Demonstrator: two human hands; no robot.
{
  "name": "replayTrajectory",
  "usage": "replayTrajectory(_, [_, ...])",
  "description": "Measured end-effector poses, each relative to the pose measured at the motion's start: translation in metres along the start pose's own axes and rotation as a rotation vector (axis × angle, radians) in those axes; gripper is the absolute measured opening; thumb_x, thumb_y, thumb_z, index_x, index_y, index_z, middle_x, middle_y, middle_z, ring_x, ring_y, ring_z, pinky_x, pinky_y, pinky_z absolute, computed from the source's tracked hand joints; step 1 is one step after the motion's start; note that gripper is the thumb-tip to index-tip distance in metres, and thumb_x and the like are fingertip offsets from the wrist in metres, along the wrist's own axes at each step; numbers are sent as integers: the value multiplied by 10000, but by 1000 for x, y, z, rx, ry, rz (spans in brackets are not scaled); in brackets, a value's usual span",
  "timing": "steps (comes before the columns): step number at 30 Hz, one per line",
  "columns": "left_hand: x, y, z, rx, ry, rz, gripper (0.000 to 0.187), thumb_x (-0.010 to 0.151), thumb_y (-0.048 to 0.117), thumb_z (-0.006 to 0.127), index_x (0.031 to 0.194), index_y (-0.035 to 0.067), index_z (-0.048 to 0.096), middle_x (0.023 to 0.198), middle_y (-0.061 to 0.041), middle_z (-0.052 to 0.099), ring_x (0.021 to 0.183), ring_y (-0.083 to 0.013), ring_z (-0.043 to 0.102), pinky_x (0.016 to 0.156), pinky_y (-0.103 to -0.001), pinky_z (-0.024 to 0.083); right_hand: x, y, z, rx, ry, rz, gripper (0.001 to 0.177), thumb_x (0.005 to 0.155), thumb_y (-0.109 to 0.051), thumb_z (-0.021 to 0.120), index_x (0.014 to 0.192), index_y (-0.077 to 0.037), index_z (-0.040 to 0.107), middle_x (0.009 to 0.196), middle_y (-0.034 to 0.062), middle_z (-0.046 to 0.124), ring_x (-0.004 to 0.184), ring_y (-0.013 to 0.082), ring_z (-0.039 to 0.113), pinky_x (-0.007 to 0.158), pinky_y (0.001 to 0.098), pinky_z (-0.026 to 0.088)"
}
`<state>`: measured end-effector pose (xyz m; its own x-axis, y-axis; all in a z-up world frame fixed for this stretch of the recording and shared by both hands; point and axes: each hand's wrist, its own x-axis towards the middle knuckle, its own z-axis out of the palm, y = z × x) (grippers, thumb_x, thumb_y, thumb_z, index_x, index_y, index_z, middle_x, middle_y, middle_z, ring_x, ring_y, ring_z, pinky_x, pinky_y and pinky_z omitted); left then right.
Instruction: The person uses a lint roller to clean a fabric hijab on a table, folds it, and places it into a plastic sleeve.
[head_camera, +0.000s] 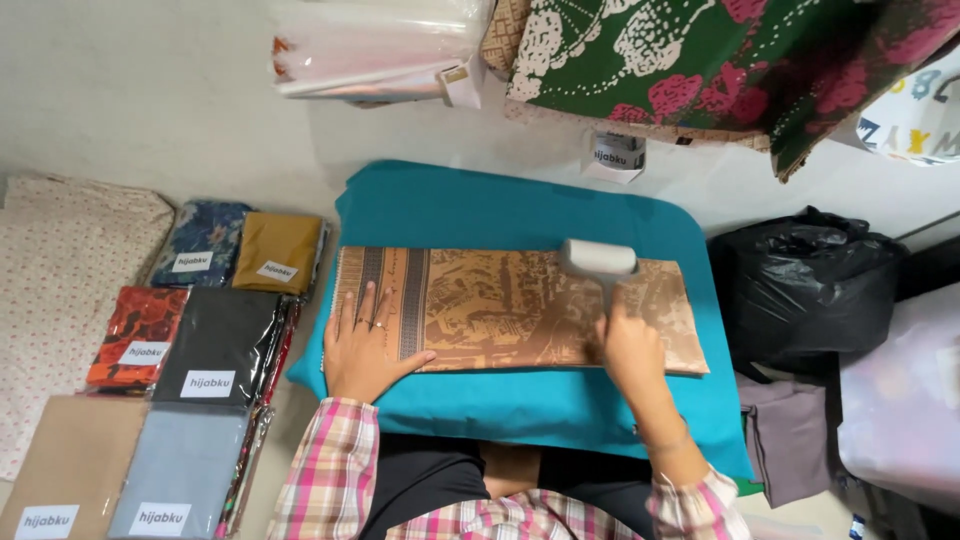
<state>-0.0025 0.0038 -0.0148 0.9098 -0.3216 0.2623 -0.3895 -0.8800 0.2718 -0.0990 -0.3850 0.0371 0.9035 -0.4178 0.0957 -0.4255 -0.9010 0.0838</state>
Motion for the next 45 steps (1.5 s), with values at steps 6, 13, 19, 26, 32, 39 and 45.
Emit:
replayTrajectory(6, [5,6,-15,217,-134,-37,1239,687,1038,394,1641,267,222,1710,1,190,1542,-300,218,1189,-477,226,-116,31,-51,34,-297,87,675,976,-501,459,1601,-351,252,811,145,706,727,507,661,649,591,499])
replayTrajectory(13, [6,7,-14,211,-169,-52,1239,682,1040,389,1635,263,228,1711,-3,185,1555,-302,184,1197,-488,201,-58,88,-5,38,-63,107,607,958,-461,517,1543,-325,430,725,263,682,667,555,635,634,641,486])
replayTrajectory(19, [5,2,-10,213,-150,-42,1259,665,1052,403,1637,275,206,1716,4,148,1564,-296,144,1206,-478,171,-8,94,-1,153,-89,237,681,958,-452,453,1612,-315,324,930,355,680,860,629,626,753,683,499])
replayTrajectory(26, [11,10,-21,117,-249,-110,1243,659,1019,447,1632,289,190,1717,11,122,1570,-291,108,1217,-541,124,-121,165,-20,201,-177,288,651,908,-484,571,1543,-442,434,1049,119,712,764,414,715,751,485,517])
replayTrajectory(32, [-15,67,-41,-264,241,-53,512,809,473,706,1239,207,620,1371,-52,535,1312,-272,447,1118,-485,278,-71,218,-139,250,375,111,647,1041,-191,608,1673,-89,514,1060,293,621,885,427,625,855,488,465])
replayTrajectory(39, [-66,172,-64,-2009,-399,-1313,699,849,75,670,1518,49,468,1479,-187,588,1326,-376,579,1106,-464,473,115,265,-163,845,450,165,600,1252,-276,445,1790,-120,230,796,124,463,557,199,432,478,345,402])
replayTrajectory(45, [-49,200,-32,-2178,-167,-1382,771,821,124,702,1532,42,413,1543,-161,542,1472,-311,469,1152,-467,420,123,243,-121,416,577,-12,684,1128,-252,698,1702,27,452,823,158,545,709,391,530,895,476,383])
